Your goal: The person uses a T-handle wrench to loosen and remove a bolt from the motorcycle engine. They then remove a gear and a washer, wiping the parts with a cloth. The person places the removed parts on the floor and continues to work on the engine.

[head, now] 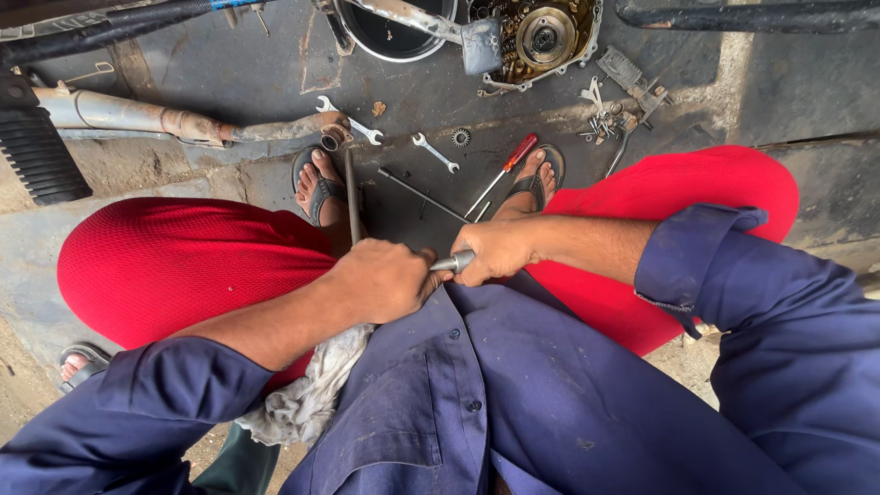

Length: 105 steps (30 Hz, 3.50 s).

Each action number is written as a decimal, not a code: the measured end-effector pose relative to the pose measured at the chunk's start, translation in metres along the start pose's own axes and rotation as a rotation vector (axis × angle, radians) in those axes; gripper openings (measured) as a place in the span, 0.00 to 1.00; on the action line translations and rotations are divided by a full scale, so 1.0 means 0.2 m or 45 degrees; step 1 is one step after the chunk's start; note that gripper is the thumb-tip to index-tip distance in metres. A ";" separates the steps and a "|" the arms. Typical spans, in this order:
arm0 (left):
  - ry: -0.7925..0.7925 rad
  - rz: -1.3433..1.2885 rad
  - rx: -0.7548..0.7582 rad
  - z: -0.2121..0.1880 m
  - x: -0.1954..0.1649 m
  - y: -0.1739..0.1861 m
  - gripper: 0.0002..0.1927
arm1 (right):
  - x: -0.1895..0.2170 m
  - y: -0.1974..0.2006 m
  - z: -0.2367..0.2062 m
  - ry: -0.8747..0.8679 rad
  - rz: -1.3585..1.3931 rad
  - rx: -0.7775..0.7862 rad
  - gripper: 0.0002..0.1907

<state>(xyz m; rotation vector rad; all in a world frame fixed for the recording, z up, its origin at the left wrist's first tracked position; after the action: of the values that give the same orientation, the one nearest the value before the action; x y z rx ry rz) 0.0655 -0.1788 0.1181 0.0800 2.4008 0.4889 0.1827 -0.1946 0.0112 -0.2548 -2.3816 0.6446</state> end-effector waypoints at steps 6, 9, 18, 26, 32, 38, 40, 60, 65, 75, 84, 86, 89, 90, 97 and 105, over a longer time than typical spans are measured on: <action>-0.111 -0.172 -0.117 0.05 0.00 0.04 0.23 | 0.24 0.07 -0.14 0.141 -0.414 -0.098 0.13; -0.311 -0.452 -0.323 0.05 0.03 0.14 0.24 | 0.33 0.19 -0.35 0.102 -0.057 -0.052 0.28; -0.863 -2.124 -0.383 -0.04 0.15 0.19 0.27 | 0.46 0.16 -0.44 0.268 -0.370 -0.172 0.39; -0.310 -2.005 -0.719 0.20 0.46 0.29 0.27 | 0.41 0.32 -0.47 0.008 -0.804 -0.634 0.26; -0.327 -1.864 -0.932 0.34 0.59 0.44 0.28 | 0.53 0.42 -0.65 -0.189 -0.864 -0.895 0.24; -0.406 -1.991 -1.035 0.41 0.63 0.51 0.28 | 0.65 0.43 -0.78 -0.201 -1.026 -1.082 0.23; -0.435 -2.014 -1.066 0.42 0.61 0.52 0.29 | 0.65 0.44 -0.81 -0.220 -1.064 -1.116 0.24; -0.346 -1.900 -1.196 0.37 0.69 0.63 0.24 | 0.56 0.58 -0.81 -0.130 -0.975 -1.208 0.19; -0.599 -2.008 -1.129 0.39 0.71 0.64 0.30 | 0.53 0.66 -0.79 -0.032 -0.771 -1.284 0.16; -0.945 -2.344 -1.153 0.43 0.79 0.82 0.47 | 0.48 0.68 -0.81 0.135 -0.600 -1.381 0.16; -0.825 -2.474 -1.544 0.41 0.84 0.79 0.38 | 0.34 0.81 -0.65 0.084 -0.316 -1.141 0.30; -0.858 -2.495 -1.573 0.40 0.82 0.80 0.39 | 0.35 0.82 -0.62 0.076 -0.328 -1.127 0.31; -0.766 -2.465 -1.685 0.38 0.80 0.79 0.41 | 0.41 0.81 -0.57 0.139 -0.345 -1.083 0.31; -0.731 -2.430 -1.708 0.38 0.79 0.79 0.41 | 0.44 0.80 -0.55 0.171 -0.353 -1.059 0.31; -0.507 -2.238 -1.803 0.32 0.80 0.81 0.40 | 0.64 0.69 -0.40 0.223 -0.456 -0.970 0.25; -0.584 -2.115 -1.776 0.31 0.91 0.86 0.38 | 0.80 0.64 -0.20 0.460 -0.211 -0.829 0.28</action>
<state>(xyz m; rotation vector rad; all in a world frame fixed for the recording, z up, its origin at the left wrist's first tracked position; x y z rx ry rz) -0.0472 0.0338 0.0261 -1.8669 0.6468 0.9089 0.0879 -0.0156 0.0589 -0.4035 -2.1546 -0.2568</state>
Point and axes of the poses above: each hand's wrist, its own z-axis towards the middle knuckle, its own y-axis out of the back of the hand, x = y × z, the point moved 9 cm from there along z, towards the middle knuckle, and after that the axes turned 13 degrees about x, right-handed, at the moved point
